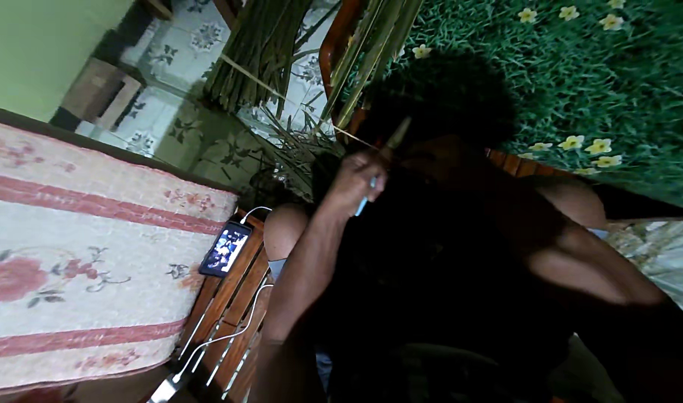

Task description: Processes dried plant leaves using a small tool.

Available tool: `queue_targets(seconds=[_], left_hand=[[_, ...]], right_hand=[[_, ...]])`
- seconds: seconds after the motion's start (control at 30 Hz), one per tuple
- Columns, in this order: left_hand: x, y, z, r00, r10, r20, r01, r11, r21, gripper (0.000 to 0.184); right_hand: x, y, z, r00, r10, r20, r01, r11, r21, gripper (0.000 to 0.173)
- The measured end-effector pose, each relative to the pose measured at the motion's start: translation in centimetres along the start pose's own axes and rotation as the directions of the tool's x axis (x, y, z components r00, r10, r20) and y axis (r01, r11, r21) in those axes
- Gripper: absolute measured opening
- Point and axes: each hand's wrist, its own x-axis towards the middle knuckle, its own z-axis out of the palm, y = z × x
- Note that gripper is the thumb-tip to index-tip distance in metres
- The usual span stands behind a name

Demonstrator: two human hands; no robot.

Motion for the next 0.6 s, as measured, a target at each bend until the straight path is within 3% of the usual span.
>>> queue_targets(seconds=[0.17, 0.27, 0.4, 0.5, 0.6], left_hand=[[0.7, 2.4, -4.7, 0.967, 0.207, -0.146, -0.239, 0.937, -0.256, 0.043], [0.2, 2.7, -5.6, 0.941, 0.251, -0.225, -0.309, 0.909, -0.28, 0.044], [-0.5, 1.7, -3.6, 0.96, 0.222, -0.174, -0.255, 0.945, -0.206, 0.037], [-1.1, 0.7, -0.9, 0.985, 0.118, -0.126, -0.13, 0.987, -0.09, 0.026], [-0.9, 1.1, -1.6, 0.983, 0.134, -0.122, -0.142, 0.988, -0.06, 0.03]], right_hand=[[-0.4, 0.5, -0.9, 1.0, -0.007, -0.003, 0.007, 0.99, -0.138, 0.019], [-0.6, 1.1, -1.2, 1.0, 0.001, -0.01, -0.003, 0.981, -0.195, 0.019], [0.0, -0.2, -1.0, 0.992, 0.093, 0.086, -0.08, 0.986, -0.147, 0.024], [1.4, -1.2, 0.0, 0.997, -0.017, 0.072, 0.025, 0.994, -0.109, 0.026], [2.5, -0.7, 0.0, 0.987, -0.152, 0.06, 0.159, 0.978, -0.137, 0.024]])
